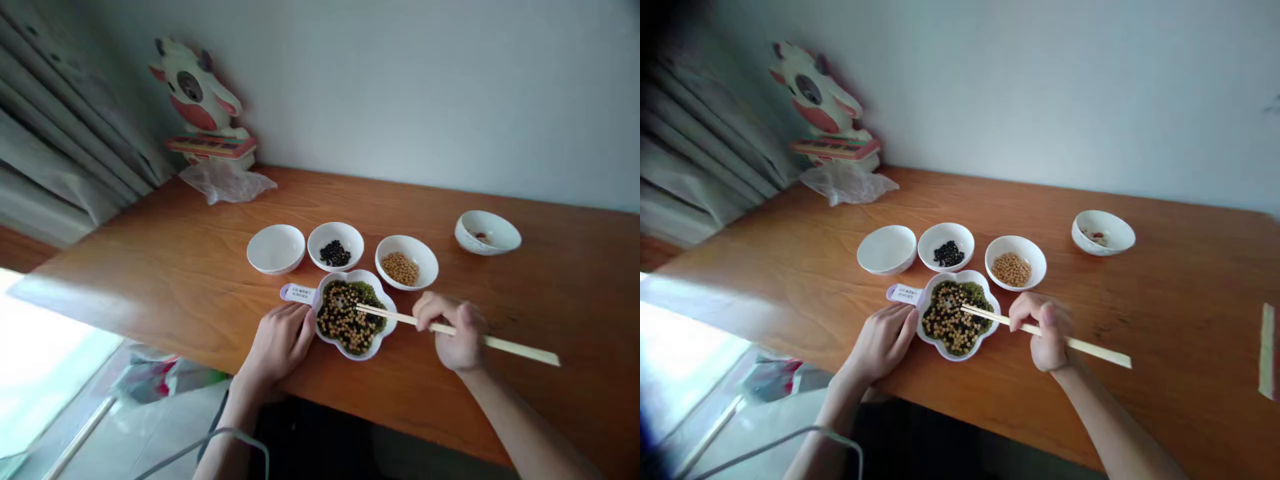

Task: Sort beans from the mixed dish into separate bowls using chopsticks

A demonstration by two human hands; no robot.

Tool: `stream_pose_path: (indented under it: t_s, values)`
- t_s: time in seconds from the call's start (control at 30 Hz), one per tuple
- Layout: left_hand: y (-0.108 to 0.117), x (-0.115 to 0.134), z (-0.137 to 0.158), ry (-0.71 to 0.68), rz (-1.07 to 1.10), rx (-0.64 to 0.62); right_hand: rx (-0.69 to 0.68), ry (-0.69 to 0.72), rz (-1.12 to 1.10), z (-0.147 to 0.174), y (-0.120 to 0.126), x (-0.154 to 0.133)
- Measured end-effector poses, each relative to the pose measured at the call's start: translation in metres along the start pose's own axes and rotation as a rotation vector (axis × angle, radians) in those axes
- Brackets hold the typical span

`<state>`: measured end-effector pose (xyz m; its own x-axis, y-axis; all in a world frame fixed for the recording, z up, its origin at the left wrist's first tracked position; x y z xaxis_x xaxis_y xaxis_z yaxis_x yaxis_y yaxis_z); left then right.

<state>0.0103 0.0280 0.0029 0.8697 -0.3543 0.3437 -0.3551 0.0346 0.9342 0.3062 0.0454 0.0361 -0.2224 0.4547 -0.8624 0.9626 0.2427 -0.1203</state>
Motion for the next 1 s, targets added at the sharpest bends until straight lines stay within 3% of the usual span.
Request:
stream_pose_path:
  t_s: [0.53, 1.0]
  values:
    - [0.006, 0.002, 0.002, -0.002, 0.037, 0.01, -0.143, -0.257, 0.015, -0.007, 0.014, -0.002]
    - [0.007, 0.003, 0.003, -0.013, 0.058, 0.02, -0.206, -0.257, 0.065, -0.002, 0.014, 0.006]
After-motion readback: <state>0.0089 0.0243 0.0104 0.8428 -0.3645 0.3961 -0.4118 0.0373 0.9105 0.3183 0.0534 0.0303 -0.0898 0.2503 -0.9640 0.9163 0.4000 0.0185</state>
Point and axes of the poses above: each hand's wrist, its own z-axis away from the middle knuckle, its own y-axis out of the back of the hand, x = y × z, the point moved 3 cm from there along -z, towards the middle knuckle, and after that the axes turned 13 degrees about -z, right-handed, at the moved point
